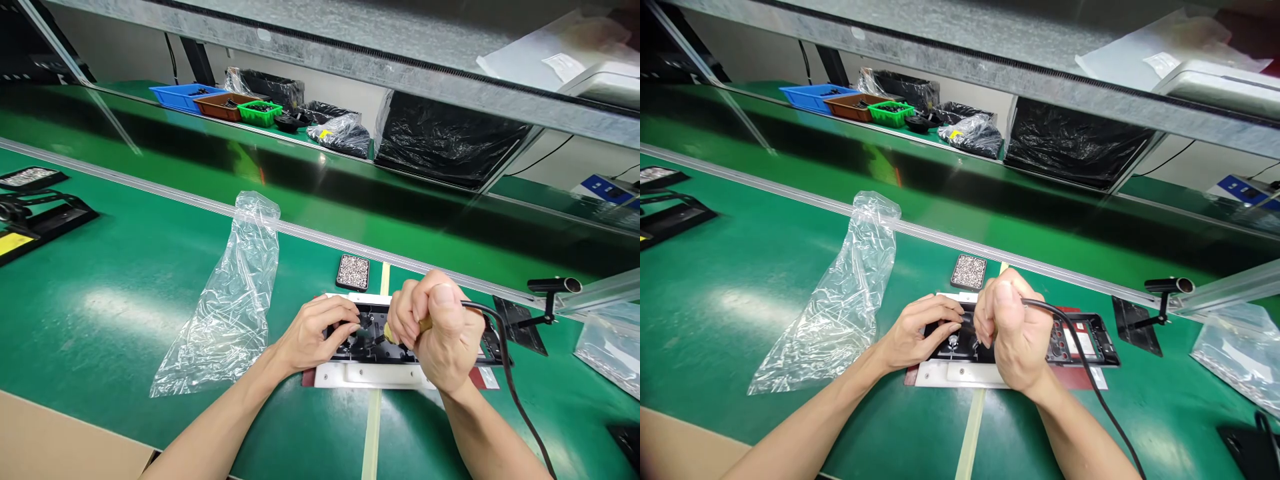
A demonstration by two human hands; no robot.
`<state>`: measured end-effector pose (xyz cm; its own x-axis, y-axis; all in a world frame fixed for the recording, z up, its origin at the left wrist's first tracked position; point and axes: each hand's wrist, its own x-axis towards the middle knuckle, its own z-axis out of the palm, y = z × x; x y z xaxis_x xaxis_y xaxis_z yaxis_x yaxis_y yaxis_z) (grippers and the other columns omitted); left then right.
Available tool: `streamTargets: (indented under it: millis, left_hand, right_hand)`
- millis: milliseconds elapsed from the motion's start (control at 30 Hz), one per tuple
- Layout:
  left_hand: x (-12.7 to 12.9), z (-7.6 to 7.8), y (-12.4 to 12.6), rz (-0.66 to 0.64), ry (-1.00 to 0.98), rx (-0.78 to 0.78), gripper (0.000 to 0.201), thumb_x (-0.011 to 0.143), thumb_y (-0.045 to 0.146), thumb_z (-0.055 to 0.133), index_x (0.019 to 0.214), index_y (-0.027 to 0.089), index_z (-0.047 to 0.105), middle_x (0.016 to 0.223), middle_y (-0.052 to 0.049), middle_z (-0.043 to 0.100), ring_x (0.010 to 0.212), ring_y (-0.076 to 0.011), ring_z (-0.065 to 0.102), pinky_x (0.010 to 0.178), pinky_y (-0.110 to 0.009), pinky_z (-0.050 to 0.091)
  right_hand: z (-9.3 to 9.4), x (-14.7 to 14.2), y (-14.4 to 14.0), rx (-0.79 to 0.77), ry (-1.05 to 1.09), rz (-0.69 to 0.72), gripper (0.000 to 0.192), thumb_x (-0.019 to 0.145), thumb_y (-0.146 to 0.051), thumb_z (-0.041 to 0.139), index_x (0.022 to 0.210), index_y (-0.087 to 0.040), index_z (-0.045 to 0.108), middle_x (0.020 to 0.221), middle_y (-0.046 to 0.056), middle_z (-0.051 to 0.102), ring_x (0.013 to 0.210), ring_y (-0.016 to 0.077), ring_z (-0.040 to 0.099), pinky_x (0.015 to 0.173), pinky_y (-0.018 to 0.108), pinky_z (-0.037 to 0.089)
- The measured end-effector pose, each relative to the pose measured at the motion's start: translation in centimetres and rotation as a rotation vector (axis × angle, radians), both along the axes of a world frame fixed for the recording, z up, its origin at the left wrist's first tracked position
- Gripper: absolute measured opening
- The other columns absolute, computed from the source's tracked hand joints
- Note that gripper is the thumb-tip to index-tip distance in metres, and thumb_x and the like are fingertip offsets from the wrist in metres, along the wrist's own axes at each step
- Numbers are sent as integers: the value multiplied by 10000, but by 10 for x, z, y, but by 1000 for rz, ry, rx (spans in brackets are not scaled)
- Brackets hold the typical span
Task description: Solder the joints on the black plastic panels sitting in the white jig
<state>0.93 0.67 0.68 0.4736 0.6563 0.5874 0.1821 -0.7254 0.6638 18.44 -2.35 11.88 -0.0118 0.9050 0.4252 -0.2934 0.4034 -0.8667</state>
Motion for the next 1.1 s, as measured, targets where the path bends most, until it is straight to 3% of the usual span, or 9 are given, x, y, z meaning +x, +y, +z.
streamTargets:
  millis: [1100]
  left_hand:
    - [2, 1, 2, 7, -22, 6, 70, 995, 179, 627, 1009, 176, 695, 1032, -56, 736, 959, -175, 697, 858, -335, 488]
  right_hand:
    - [-6, 2, 3, -8, -12, -8, 373, 1044, -368, 490, 712, -199, 473, 547, -52, 423, 418, 73, 394, 387, 211, 324]
